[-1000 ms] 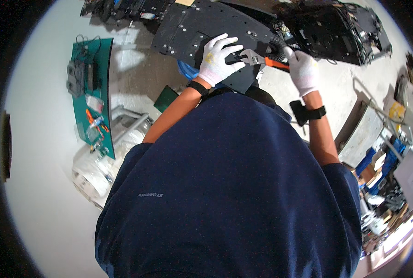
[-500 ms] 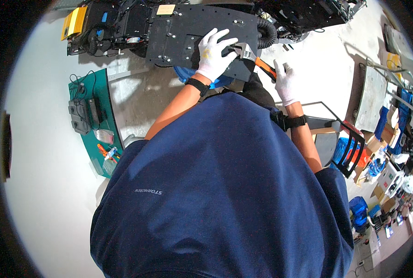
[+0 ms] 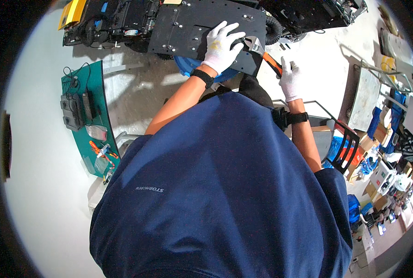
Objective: Using pliers and a screwdriver to assemble or repair parts on an industrial machine with a blue dome.
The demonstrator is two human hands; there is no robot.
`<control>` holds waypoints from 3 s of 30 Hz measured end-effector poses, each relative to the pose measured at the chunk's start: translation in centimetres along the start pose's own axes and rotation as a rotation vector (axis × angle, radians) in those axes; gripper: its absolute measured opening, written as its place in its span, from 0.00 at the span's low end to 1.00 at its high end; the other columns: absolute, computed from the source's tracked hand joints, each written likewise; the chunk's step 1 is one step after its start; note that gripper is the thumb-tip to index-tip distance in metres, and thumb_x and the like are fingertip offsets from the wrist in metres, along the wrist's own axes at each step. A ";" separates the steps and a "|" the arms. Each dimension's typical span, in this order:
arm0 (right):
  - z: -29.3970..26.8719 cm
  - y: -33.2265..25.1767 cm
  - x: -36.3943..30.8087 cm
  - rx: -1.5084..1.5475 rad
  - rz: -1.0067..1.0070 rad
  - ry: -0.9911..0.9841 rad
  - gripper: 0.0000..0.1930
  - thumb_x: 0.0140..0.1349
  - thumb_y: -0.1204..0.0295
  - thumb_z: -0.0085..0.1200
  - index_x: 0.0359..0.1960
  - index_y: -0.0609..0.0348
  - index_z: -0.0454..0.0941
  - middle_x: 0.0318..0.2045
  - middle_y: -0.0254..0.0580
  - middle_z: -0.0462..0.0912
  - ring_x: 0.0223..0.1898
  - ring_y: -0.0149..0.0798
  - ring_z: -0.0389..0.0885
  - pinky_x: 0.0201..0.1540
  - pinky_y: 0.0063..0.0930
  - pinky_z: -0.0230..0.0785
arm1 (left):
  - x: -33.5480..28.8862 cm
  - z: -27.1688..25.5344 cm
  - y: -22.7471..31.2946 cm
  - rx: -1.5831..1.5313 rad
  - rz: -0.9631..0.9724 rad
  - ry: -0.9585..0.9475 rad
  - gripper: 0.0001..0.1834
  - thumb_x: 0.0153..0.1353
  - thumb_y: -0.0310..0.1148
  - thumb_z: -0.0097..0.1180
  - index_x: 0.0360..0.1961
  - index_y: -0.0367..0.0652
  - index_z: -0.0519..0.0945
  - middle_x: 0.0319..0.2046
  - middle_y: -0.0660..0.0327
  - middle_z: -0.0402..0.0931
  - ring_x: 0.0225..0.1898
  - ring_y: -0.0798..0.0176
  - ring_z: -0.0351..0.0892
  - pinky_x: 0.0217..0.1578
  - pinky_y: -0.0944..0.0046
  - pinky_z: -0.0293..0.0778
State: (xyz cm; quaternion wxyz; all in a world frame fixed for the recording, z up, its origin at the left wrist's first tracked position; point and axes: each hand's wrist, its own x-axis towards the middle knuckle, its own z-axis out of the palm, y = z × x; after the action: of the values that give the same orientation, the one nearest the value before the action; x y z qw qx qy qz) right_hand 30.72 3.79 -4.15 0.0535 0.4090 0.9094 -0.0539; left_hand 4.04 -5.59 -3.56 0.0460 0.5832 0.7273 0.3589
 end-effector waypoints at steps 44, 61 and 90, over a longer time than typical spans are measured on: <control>-10.4 -9.7 31.3 0.068 -0.966 -0.037 0.22 0.64 0.48 0.50 0.36 0.55 0.82 0.27 0.55 0.81 0.33 0.58 0.80 0.36 0.45 0.72 | 0.6 -0.5 2.6 0.135 -0.242 0.150 0.31 0.41 0.49 0.70 0.48 0.48 0.81 0.58 0.62 0.72 0.65 0.55 0.64 0.62 0.54 0.62; -9.0 3.9 18.3 0.493 -0.056 0.060 0.24 0.65 0.52 0.54 0.22 0.62 0.79 0.15 0.52 0.73 0.16 0.44 0.68 0.25 0.35 0.64 | 0.9 -0.6 2.6 0.094 -0.216 0.058 0.20 0.47 0.46 0.69 0.43 0.55 0.85 0.56 0.63 0.72 0.64 0.54 0.62 0.63 0.50 0.59; -7.4 -5.5 1.1 0.939 0.278 -0.248 0.19 0.66 0.60 0.56 0.44 0.67 0.80 0.20 0.35 0.78 0.19 0.23 0.72 0.21 0.21 0.64 | 0.2 0.2 0.8 0.009 -0.043 0.019 0.17 0.54 0.34 0.57 0.46 0.58 0.84 0.58 0.60 0.70 0.64 0.47 0.60 0.63 0.45 0.56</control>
State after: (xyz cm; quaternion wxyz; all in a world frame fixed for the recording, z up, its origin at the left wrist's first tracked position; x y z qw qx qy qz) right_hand 25.43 2.01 3.34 -0.0220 0.4966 0.7108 -0.4977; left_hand 4.73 -5.31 -3.20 0.0440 0.5640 0.7419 0.3600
